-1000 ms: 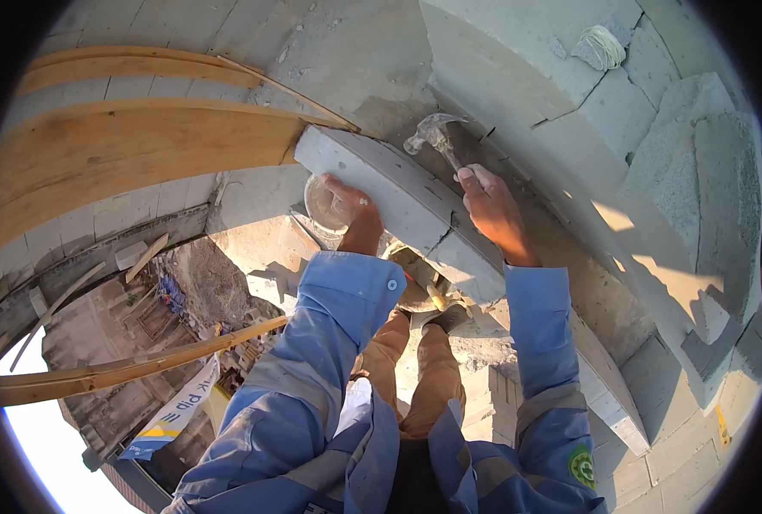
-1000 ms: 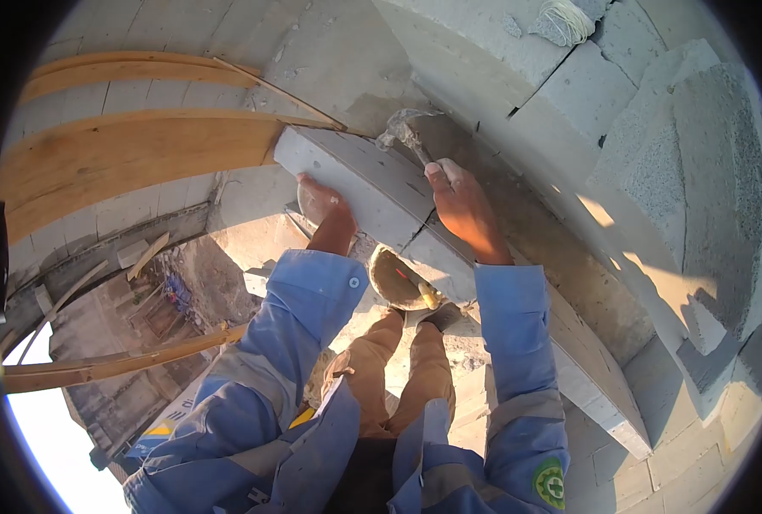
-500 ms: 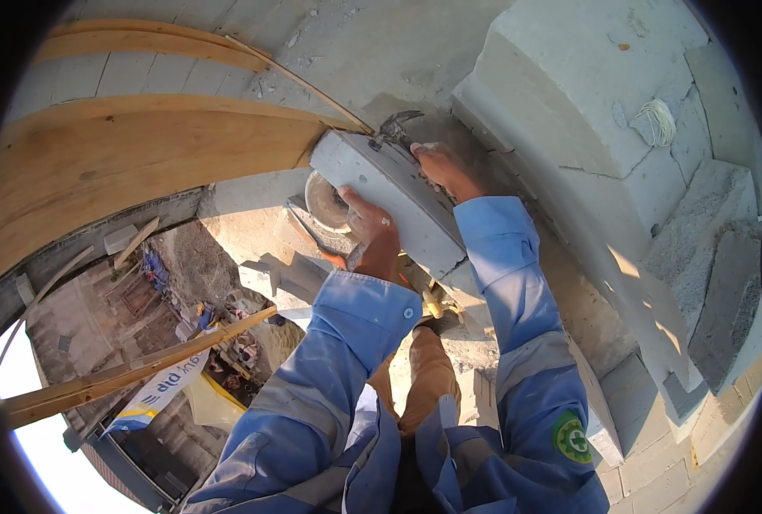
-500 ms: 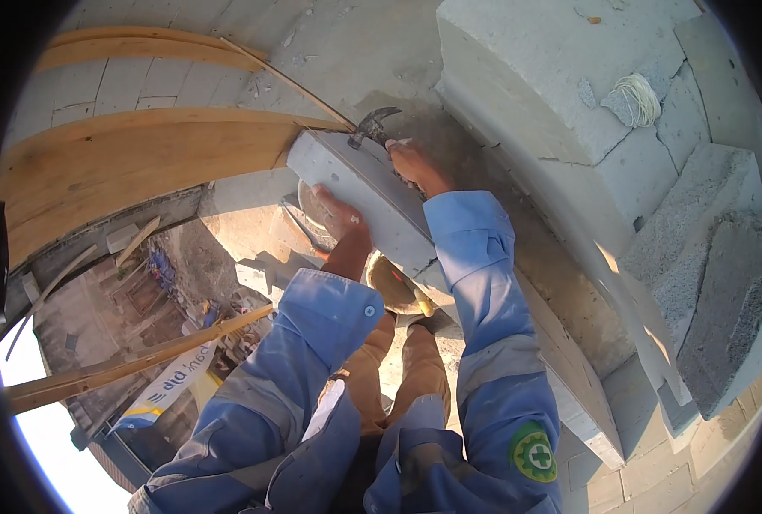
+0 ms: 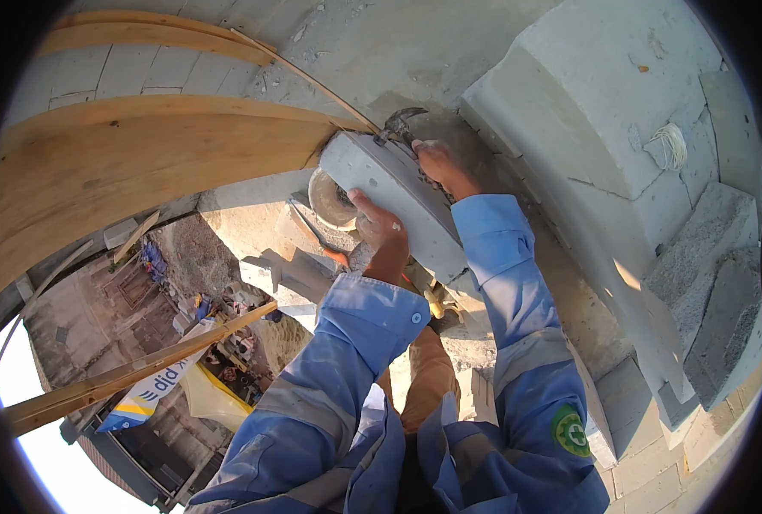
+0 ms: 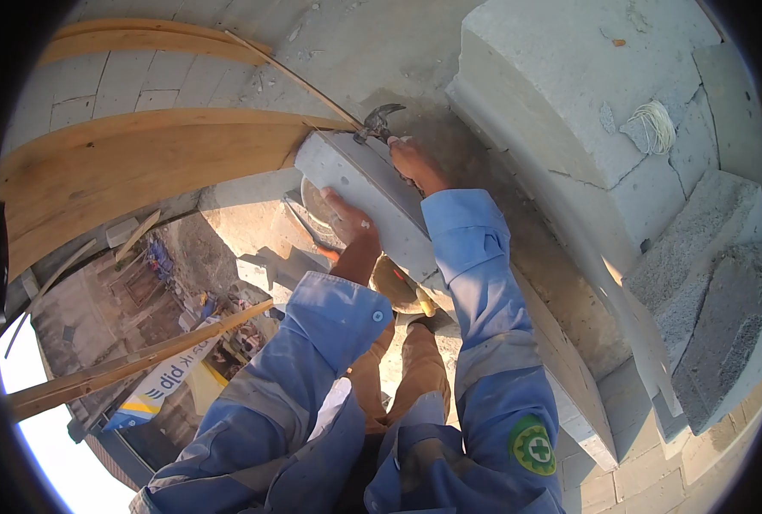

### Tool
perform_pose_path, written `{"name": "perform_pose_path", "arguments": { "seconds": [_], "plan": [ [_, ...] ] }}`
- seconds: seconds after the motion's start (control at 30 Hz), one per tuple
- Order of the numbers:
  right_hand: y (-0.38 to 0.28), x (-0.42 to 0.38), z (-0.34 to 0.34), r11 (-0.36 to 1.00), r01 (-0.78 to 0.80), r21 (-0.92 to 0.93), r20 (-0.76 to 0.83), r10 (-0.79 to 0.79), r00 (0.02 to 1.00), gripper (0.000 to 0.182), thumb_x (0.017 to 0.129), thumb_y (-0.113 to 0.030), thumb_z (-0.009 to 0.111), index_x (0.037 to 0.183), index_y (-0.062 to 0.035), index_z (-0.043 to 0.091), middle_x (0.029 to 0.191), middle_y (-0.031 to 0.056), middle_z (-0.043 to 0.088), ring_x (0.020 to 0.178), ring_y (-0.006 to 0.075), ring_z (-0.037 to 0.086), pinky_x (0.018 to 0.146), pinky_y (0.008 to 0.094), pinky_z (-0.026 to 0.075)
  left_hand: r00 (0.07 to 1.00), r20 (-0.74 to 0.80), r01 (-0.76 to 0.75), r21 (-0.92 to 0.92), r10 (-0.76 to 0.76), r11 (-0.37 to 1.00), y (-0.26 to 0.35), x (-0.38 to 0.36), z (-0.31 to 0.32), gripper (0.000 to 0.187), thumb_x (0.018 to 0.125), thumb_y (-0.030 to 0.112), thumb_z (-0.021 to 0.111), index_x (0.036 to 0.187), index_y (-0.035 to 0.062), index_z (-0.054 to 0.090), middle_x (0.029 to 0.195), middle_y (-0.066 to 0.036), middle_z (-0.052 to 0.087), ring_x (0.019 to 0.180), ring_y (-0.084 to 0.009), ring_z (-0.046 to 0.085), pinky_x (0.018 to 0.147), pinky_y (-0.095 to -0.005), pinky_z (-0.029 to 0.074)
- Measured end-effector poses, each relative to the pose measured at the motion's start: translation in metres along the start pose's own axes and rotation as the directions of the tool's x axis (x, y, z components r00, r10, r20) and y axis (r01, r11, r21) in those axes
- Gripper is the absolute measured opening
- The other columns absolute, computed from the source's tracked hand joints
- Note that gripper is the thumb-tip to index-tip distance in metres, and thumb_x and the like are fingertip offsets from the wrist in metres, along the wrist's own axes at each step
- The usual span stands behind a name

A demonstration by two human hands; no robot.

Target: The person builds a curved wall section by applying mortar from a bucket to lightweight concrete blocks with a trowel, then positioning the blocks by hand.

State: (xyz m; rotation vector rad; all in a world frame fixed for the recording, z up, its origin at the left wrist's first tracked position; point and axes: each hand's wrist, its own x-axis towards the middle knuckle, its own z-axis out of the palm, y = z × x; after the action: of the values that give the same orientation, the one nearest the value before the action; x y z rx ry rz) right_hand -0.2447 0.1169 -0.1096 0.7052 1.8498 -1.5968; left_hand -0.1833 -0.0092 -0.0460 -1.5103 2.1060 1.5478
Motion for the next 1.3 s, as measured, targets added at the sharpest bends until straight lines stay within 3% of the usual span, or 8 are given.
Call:
{"name": "perform_pose_path", "arguments": {
  "seconds": [0.17, 0.27, 0.53, 0.63, 0.8, 1.03, 1.17, 1.3],
  "plan": [
    [0.004, 0.003, 0.005, 0.987, 0.064, 0.147, -0.141, -0.043, 0.989, 0.05, 0.103, -0.041, 0.041, 0.096, 0.0044, 0.061, 0.071, 0.0178, 0.061, 0.057, 0.03, 0.059, 0.058, 0.0471, 0.047, 1.0, 0.006, -0.018, -0.026, 0.018, 1.0, 0.001, -0.002, -0.001, 0.093, 0.097, 0.073, 0.027, 0.128, -0.0086, 0.061, 0.126, -0.022, 0.065, 0.112, -0.0361, 0.061, 0.1, -0.0401, 0.042],
    [-0.005, -0.003, 0.002, 0.995, 0.016, 0.097, -0.126, -0.003, 0.992, 0.043, 0.104, -0.041, 0.044, 0.096, -0.0033, 0.063, 0.066, 0.006, 0.051, 0.049, 0.015, 0.047, 0.045, 0.0363, 0.04, 0.998, 0.056, -0.008, -0.051, 0.011, 0.999, 0.001, -0.004, -0.004, 0.101, 0.093, 0.078, 0.032, 0.138, -0.0094, 0.052, 0.137, -0.025, 0.057, 0.123, -0.0376, 0.056, 0.107, -0.043, 0.04],
    [0.003, -0.049, -0.001, 0.815, 0.308, -0.491, -0.273, -0.479, 0.834, 0.056, 0.105, -0.047, 0.036, 0.119, 0.0004, 0.062, 0.1, 0.0262, 0.07, 0.092, 0.0508, 0.066, 0.082, 0.0543, 0.052, 0.997, -0.007, -0.075, 0.029, 0.075, 0.997, 0.008, -0.012, -0.004, 0.085, 0.101, 0.067, 0.027, 0.125, -0.0059, 0.063, 0.119, -0.024, 0.068, 0.11, -0.0384, 0.063, 0.096, -0.0422, 0.045],
    [-0.026, -0.11, -0.014, 0.79, 0.385, -0.477, -0.18, -0.517, 0.837, 0.049, 0.103, -0.041, 0.048, 0.12, 0.002, 0.063, 0.103, 0.025, 0.07, 0.09, 0.0479, 0.067, 0.078, 0.0506, 0.054, 0.975, 0.033, -0.219, 0.014, 0.219, 0.976, -0.003, -0.003, -0.006, 0.083, 0.103, 0.065, 0.025, 0.12, -0.0055, 0.065, 0.116, -0.024, 0.069, 0.108, -0.0374, 0.064, 0.095, -0.0421, 0.046],
    [-0.055, -0.155, -0.007, 0.31, 0.869, -0.385, -0.245, -0.943, 0.227, 0.032, 0.094, -0.024, 0.066, 0.115, 0.0005, 0.067, 0.098, 0.0216, 0.071, 0.08, 0.0363, 0.07, 0.063, 0.04, 0.056, 0.954, 0.064, -0.291, -0.022, 0.292, 0.956, -0.002, -0.004, -0.005, 0.08, 0.105, 0.061, 0.023, 0.104, -0.0028, 0.07, 0.101, -0.02, 0.073, 0.096, -0.0365, 0.068, 0.087, -0.042, 0.049],
    [-0.039, -0.119, 0.026, 0.449, 0.496, -0.743, -0.031, -0.763, 0.645, 0.036, 0.096, -0.034, 0.062, 0.119, -0.0073, 0.068, 0.089, 0.0176, 0.071, 0.072, 0.0376, 0.07, 0.059, 0.0437, 0.057, 0.862, 0.038, -0.503, 0.185, 0.505, 0.844, -0.017, 0.009, -0.003, 0.078, 0.105, 0.059, 0.021, 0.1, -0.0007, 0.071, 0.092, -0.023, 0.073, 0.089, -0.0442, 0.067, 0.084, -0.0486, 0.05],
    [-0.028, -0.129, 0.033, 0.484, 0.602, -0.635, -0.104, -0.826, 0.554, 0.04, 0.097, -0.038, 0.057, 0.121, -0.0079, 0.067, 0.089, 0.018, 0.071, 0.072, 0.0382, 0.07, 0.061, 0.0458, 0.057, 0.903, 0.119, -0.428, 0.141, 0.414, 0.893, -0.015, 0.011, -0.009, 0.08, 0.104, 0.06, 0.02, 0.101, -0.0008, 0.071, 0.093, -0.027, 0.072, 0.091, -0.0471, 0.066, 0.084, -0.0511, 0.048],
    [-0.041, -0.138, 0.024, 0.527, 0.45, -0.721, 0.005, -0.645, 0.764, 0.038, 0.097, -0.038, 0.057, 0.117, -0.0071, 0.067, 0.089, 0.0197, 0.071, 0.074, 0.039, 0.07, 0.064, 0.0473, 0.057, 0.907, 0.083, -0.42, 0.083, 0.414, 0.904, -0.017, 0.009, -0.004, 0.085, 0.103, 0.064, 0.021, 0.108, -0.0046, 0.07, 0.1, -0.026, 0.072, 0.098, -0.0439, 0.066, 0.089, -0.0489, 0.046]
  ]
}}
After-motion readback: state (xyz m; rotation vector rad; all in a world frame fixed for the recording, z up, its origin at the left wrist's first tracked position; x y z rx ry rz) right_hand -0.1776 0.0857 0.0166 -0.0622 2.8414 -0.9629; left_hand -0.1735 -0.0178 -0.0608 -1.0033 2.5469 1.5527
